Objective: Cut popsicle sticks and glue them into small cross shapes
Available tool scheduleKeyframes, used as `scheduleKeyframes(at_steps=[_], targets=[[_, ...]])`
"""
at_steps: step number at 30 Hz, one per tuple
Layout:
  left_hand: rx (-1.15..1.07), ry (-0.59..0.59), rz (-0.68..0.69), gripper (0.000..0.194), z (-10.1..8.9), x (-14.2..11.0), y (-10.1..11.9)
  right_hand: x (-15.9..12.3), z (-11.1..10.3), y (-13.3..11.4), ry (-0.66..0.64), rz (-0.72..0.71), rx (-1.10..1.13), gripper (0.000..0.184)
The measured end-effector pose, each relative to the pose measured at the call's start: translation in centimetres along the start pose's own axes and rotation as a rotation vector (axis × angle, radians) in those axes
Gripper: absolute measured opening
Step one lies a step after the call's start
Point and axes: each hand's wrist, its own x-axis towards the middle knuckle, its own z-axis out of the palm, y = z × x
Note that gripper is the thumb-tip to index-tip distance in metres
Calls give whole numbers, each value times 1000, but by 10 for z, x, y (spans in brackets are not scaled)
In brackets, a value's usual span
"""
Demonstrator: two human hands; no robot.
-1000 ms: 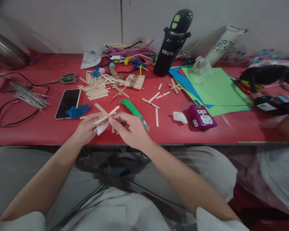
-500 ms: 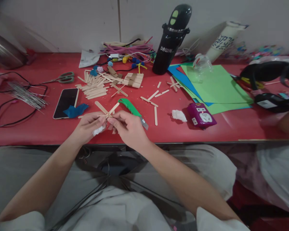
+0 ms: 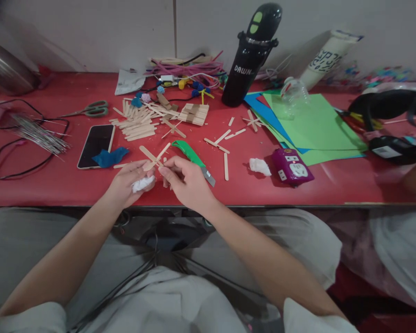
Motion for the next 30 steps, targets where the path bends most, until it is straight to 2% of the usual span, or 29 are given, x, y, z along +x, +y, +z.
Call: scheduleKeyframes(at_steps=[4, 9, 19, 23, 30], targets=[[12, 3, 4, 42, -1, 2, -2, 0, 0, 3, -2, -14, -10, 24], [116, -49, 102, 43, -2, 2, -6, 0, 0, 4, 9, -21, 0, 26], [165, -110, 175, 38, -7, 3, -10, 3, -3, -2, -8, 7, 40, 31], [128, -82, 150, 40, -4, 3, -9, 5, -3, -5, -10, 40, 50, 34], [-88, 9, -5, 32, 3, 0, 0, 12, -5, -6, 35, 131, 205, 34]])
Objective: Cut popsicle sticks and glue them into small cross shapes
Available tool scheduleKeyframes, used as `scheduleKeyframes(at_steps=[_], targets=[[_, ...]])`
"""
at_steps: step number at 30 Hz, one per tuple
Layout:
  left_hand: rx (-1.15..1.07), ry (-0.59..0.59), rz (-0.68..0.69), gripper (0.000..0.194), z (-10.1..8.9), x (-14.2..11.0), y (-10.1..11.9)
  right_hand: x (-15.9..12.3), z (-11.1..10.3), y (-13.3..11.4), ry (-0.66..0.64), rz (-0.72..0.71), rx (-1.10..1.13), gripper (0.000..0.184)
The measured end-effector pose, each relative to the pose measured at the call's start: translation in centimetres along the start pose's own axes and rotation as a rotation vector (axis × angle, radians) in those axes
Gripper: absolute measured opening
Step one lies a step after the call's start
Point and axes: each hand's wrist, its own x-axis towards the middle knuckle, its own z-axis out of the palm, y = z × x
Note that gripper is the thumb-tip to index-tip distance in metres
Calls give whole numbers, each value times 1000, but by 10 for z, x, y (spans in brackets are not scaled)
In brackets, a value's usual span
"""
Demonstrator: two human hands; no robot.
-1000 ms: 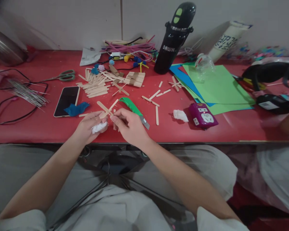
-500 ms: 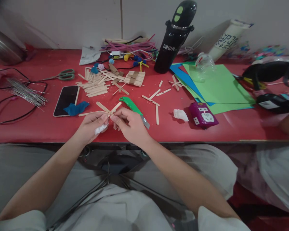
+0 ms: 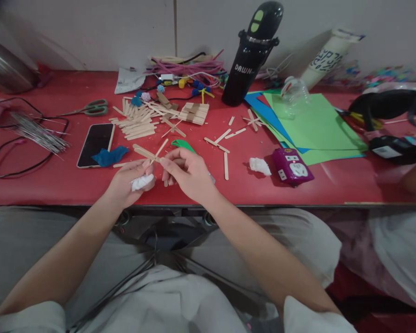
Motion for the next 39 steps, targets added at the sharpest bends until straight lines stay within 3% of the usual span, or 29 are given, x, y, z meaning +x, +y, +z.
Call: scheduleKeyframes(at_steps=[6, 11, 16, 21, 27, 33, 39], targets=[[-76, 4, -25, 29, -1, -2, 3, 3, -6, 7, -57, 104, 138, 34], [-104, -19, -36, 32, -1, -2, 4, 5, -5, 13, -194, 90, 45, 30], [-78, -35, -70, 37, 0, -4, 3, 3, 0, 11, -92, -10, 7, 27], [-64, -84, -83, 38, 4, -6, 3, -2, 5, 6, -105, -60, 29, 29], [-28, -90, -16, 41, 5, -4, -1, -6, 6, 7, -146, 68, 222, 28], [-37, -111, -18, 41, 5, -3, -2, -6, 8, 7, -144, 43, 256, 26], [-71, -83, -26, 34, 3, -4, 0, -8, 7, 0, -206, 194, 414, 21]])
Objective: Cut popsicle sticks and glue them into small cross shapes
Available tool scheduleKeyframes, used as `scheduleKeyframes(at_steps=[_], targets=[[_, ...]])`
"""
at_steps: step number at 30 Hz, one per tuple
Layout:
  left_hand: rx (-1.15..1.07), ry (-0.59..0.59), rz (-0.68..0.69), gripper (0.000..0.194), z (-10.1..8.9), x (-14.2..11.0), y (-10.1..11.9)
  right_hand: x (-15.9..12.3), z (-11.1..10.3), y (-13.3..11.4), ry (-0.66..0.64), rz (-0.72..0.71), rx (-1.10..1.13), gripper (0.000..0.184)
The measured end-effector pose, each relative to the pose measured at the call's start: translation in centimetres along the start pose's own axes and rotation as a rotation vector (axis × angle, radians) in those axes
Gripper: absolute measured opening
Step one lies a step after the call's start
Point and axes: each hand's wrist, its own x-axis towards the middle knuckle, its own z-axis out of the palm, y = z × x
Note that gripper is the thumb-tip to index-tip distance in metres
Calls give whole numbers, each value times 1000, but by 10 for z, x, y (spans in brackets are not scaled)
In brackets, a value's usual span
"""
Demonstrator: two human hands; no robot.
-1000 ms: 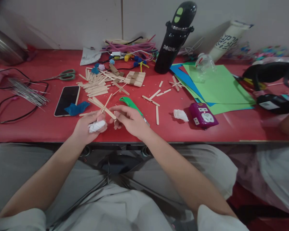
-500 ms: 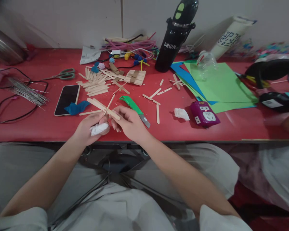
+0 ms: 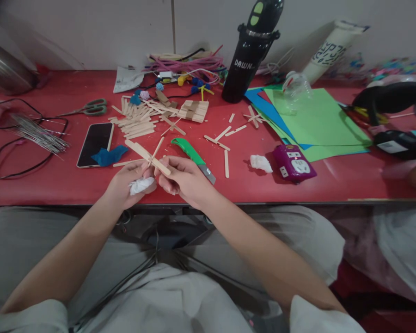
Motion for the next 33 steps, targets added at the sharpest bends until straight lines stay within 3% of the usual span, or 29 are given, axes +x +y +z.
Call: scheduleKeyframes(at_steps=[5, 11, 20, 27, 33], targets=[[-43, 9, -2, 31, 1, -1, -1, 0, -1, -2, -86, 70, 147, 19], [-145, 14, -72, 25, 1, -3, 6, -1, -3, -2, -19, 9, 38, 21], [-144, 80, -75, 34, -3, -4, 12, -2, -7, -9, -43, 31, 1, 23], [-62, 236, 10, 34, 1, -1, 21, 0, -13, -11, -19, 37, -27, 20], [7, 66, -19, 23, -8, -3, 18, 2, -16, -11, -58, 67, -34, 24]])
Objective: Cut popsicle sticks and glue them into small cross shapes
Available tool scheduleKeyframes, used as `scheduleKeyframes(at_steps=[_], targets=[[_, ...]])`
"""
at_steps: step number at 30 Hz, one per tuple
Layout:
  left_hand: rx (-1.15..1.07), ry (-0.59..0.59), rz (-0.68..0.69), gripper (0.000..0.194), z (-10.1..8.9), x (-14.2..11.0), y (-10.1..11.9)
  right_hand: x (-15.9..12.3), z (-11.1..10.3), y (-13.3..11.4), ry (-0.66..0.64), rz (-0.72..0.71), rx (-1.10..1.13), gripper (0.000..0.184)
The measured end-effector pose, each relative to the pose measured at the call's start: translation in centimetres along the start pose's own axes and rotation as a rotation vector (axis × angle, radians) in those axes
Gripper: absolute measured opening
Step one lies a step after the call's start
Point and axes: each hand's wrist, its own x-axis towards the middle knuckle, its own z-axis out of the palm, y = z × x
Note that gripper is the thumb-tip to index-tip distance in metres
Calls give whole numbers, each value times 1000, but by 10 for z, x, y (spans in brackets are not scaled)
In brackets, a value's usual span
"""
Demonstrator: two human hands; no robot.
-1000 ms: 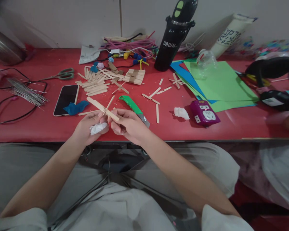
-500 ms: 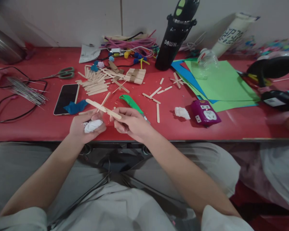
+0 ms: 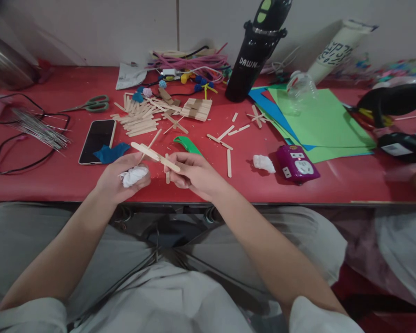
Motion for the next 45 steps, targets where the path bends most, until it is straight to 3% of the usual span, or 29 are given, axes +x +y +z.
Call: scheduleKeyframes(at_steps=[6, 13, 19, 24, 27, 32, 37, 45], targets=[[25, -4, 40, 25, -3, 1, 0, -2, -1, -3, -38, 33, -13, 25], [165, 140, 174, 28, 0, 3, -11, -1, 1, 3, -71, 79, -58, 25], [81, 89, 177, 31, 4, 1, -13, -4, 8, 5, 41, -36, -84, 24], [197, 28, 198, 35, 4, -1, -12, -7, 7, -1, -195, 232, 125, 28], [240, 3, 192, 37, 2, -1, -13, -7, 6, -2, -243, 298, 158, 36], [201, -22, 177, 39, 2, -1, -14, -6, 9, -1, -178, 242, 53, 34], [60, -85, 147, 39, 1, 1, -16, -7, 17, 0, -23, 68, -117, 35], [29, -59, 124, 36, 5, 0, -15, -2, 12, 8, 25, 12, -172, 36]])
